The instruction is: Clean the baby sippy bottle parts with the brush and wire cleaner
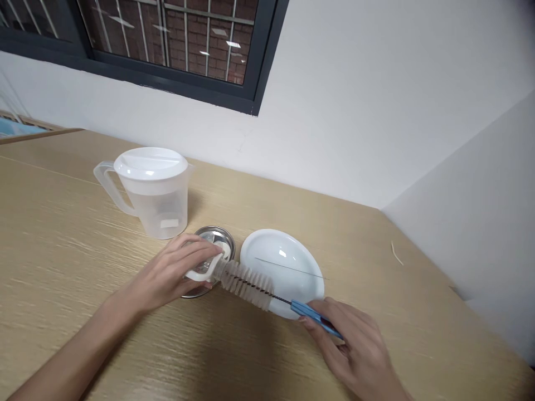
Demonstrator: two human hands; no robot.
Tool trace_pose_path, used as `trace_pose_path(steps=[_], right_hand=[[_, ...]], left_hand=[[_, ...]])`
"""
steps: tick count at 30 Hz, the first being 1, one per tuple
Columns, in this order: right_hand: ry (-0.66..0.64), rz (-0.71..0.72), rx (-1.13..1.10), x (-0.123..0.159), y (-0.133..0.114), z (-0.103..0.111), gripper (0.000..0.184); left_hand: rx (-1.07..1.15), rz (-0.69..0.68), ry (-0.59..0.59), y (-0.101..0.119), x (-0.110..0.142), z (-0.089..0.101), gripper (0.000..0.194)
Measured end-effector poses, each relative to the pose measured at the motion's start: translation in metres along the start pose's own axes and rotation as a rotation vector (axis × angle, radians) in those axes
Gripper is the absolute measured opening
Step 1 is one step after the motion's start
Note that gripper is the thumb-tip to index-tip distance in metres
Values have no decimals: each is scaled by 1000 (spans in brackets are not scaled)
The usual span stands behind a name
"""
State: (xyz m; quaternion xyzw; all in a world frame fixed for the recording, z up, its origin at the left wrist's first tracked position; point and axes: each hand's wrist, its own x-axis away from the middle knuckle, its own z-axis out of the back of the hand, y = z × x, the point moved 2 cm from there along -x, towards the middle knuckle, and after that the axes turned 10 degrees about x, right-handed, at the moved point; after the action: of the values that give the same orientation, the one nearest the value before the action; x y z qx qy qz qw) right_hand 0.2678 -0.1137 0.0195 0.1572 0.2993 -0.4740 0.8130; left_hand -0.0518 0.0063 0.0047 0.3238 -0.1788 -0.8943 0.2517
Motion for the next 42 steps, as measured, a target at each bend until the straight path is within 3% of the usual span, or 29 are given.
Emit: trace_pose_path(steps=[14, 18, 21, 27, 31, 34, 42], right_hand=[[-1, -8, 61, 2, 4, -3, 6], [122, -36, 111, 5, 5, 0, 16], [176, -54, 100, 5, 3, 4, 13], [134, -62, 101, 4, 0, 6, 2], [22, -160, 40, 5, 2, 0, 13], [35, -98, 44, 4, 3, -3, 5], [170, 152, 249, 10, 6, 3, 38]], left_hand=[[-20, 50, -25, -5, 2, 0, 57], [-25, 44, -4, -3, 2, 0, 57], [-17, 39, 6, -1, 2, 0, 56], [-23, 49, 29, 2, 3, -1, 54], [-28, 39, 30, 2, 2, -1, 50], [-22, 56, 8, 0, 1, 1, 52], [19, 124, -30, -5, 3, 10, 56]])
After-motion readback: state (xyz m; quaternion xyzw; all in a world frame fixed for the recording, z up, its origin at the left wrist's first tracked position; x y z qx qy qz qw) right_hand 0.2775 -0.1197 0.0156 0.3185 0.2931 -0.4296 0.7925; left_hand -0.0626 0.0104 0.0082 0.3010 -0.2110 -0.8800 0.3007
